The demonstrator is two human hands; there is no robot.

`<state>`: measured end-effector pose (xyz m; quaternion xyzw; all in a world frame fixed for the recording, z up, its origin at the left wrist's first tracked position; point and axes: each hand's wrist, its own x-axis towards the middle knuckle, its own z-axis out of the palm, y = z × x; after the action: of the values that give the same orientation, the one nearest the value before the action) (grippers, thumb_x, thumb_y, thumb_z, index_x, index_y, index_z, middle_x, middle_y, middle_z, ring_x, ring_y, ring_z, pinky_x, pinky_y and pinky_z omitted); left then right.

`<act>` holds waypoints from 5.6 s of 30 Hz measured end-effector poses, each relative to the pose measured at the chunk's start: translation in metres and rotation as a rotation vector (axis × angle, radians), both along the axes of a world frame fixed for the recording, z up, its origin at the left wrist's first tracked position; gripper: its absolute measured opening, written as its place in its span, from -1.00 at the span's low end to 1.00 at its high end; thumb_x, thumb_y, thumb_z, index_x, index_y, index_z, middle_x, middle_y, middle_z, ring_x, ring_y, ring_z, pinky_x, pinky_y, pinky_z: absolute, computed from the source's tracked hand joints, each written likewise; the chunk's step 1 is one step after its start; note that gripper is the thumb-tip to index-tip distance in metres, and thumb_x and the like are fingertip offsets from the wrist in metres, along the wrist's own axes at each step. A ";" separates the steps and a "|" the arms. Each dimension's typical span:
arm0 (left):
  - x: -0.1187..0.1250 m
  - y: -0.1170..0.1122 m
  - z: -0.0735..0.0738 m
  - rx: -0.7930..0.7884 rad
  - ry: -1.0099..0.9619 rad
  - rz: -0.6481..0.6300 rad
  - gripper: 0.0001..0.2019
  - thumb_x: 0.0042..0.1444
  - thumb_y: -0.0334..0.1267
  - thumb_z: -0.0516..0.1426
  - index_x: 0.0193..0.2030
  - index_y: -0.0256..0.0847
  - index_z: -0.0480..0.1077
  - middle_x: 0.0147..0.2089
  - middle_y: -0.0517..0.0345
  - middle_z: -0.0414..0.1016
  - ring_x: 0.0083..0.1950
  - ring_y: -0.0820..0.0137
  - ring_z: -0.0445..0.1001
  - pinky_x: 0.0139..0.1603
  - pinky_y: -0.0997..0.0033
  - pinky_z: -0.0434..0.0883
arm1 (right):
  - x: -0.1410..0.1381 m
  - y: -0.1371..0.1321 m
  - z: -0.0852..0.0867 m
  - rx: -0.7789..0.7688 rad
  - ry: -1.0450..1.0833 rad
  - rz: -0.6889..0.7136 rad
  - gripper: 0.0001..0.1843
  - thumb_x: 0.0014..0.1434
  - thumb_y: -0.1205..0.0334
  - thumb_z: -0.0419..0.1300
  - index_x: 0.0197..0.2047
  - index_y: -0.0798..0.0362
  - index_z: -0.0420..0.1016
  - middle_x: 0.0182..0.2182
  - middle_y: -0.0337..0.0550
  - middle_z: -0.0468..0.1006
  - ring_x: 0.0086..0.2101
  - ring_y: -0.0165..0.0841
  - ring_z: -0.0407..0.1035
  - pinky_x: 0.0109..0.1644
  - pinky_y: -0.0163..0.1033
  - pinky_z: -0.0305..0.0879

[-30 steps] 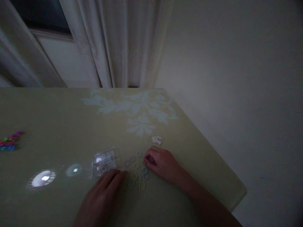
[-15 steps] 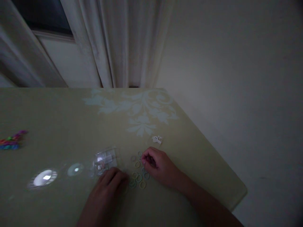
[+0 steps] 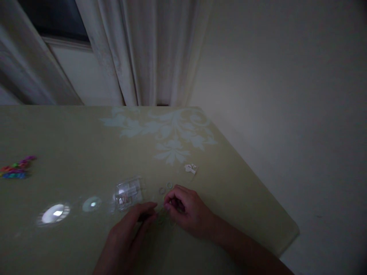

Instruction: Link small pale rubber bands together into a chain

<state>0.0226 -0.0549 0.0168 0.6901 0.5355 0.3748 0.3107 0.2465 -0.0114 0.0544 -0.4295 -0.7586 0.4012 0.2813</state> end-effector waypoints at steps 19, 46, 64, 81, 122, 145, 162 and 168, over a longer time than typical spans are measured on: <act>-0.005 0.003 0.008 0.259 0.061 0.043 -0.85 0.33 -0.20 0.19 -0.02 -0.02 0.56 -0.12 0.22 0.75 -0.18 0.38 0.74 -0.16 0.56 0.65 | -0.015 -0.001 -0.018 0.237 -0.185 -0.088 -0.84 0.46 0.15 0.18 -0.02 0.02 0.52 -0.16 -0.08 0.53 -0.12 -0.25 0.40 0.03 -0.13 0.33; -0.007 0.002 0.010 0.200 0.021 0.050 -0.86 0.32 -0.12 0.20 -0.06 0.03 0.57 -0.12 0.27 0.74 -0.15 0.38 0.73 -0.17 0.56 0.64 | 0.022 0.030 0.002 0.059 0.065 -0.150 -0.94 0.30 0.25 0.34 -0.20 0.06 0.61 -0.28 -0.20 0.46 -0.27 -0.37 0.35 -0.18 -0.29 0.24; -0.010 0.005 0.009 0.302 0.023 -0.077 -0.87 0.32 -0.20 0.22 -0.03 0.03 0.56 -0.12 0.28 0.73 -0.15 0.43 0.73 -0.10 0.62 0.62 | 0.031 0.030 0.002 0.037 -0.182 -0.073 -0.98 0.21 0.36 0.29 -0.25 0.10 0.53 -0.39 -0.28 0.42 -0.37 -0.43 0.27 -0.27 -0.33 0.15; -0.003 0.001 0.017 0.262 0.013 -0.051 -0.88 0.33 -0.18 0.21 -0.03 0.02 0.55 -0.13 0.29 0.73 -0.15 0.43 0.72 -0.11 0.61 0.61 | 0.026 0.028 -0.001 0.088 -0.118 -0.141 -0.86 0.25 0.20 0.40 -0.17 0.07 0.62 -0.35 -0.23 0.48 -0.33 -0.39 0.36 -0.20 -0.29 0.25; -0.007 0.006 0.021 0.236 -0.062 0.041 -0.89 0.30 -0.19 0.24 -0.14 0.02 0.64 -0.18 0.24 0.74 -0.19 0.35 0.73 -0.14 0.48 0.65 | 0.021 0.022 -0.001 0.060 -0.398 -0.016 -0.96 0.21 0.37 0.26 -0.26 0.08 0.46 -0.37 -0.25 0.41 -0.37 -0.40 0.26 -0.27 -0.31 0.12; -0.001 -0.002 0.025 0.144 -0.190 0.133 -0.96 0.33 -0.23 0.20 -0.11 -0.05 0.48 -0.20 0.23 0.58 -0.16 0.41 0.59 -0.14 0.52 0.54 | 0.018 0.017 0.001 0.026 -0.191 0.354 -0.90 0.37 0.24 0.31 -0.12 -0.02 0.69 -0.20 -0.18 0.49 -0.18 -0.37 0.41 -0.06 -0.30 0.29; -0.002 -0.003 0.020 0.103 -0.217 0.097 -0.96 0.36 -0.24 0.20 -0.09 -0.03 0.46 -0.18 0.27 0.55 -0.13 0.42 0.54 -0.11 0.47 0.47 | 0.006 0.007 0.006 0.038 -0.271 0.357 -0.90 0.43 0.29 0.21 -0.06 0.07 0.56 -0.13 -0.13 0.42 -0.16 -0.34 0.36 -0.04 -0.27 0.27; -0.001 -0.004 0.021 0.089 -0.221 0.116 -0.98 0.35 -0.24 0.20 -0.11 -0.03 0.46 -0.21 0.29 0.54 -0.16 0.43 0.54 -0.13 0.49 0.46 | 0.013 0.015 0.008 -0.273 0.233 0.189 -0.72 0.41 0.02 0.25 -0.20 0.08 0.55 -0.27 -0.23 0.32 -0.26 -0.39 0.28 -0.18 -0.29 0.19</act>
<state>0.0214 -0.0588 0.0376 0.6254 0.5199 0.4895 0.3147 0.2593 0.0036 0.0628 -0.3412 -0.6962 0.5720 0.2676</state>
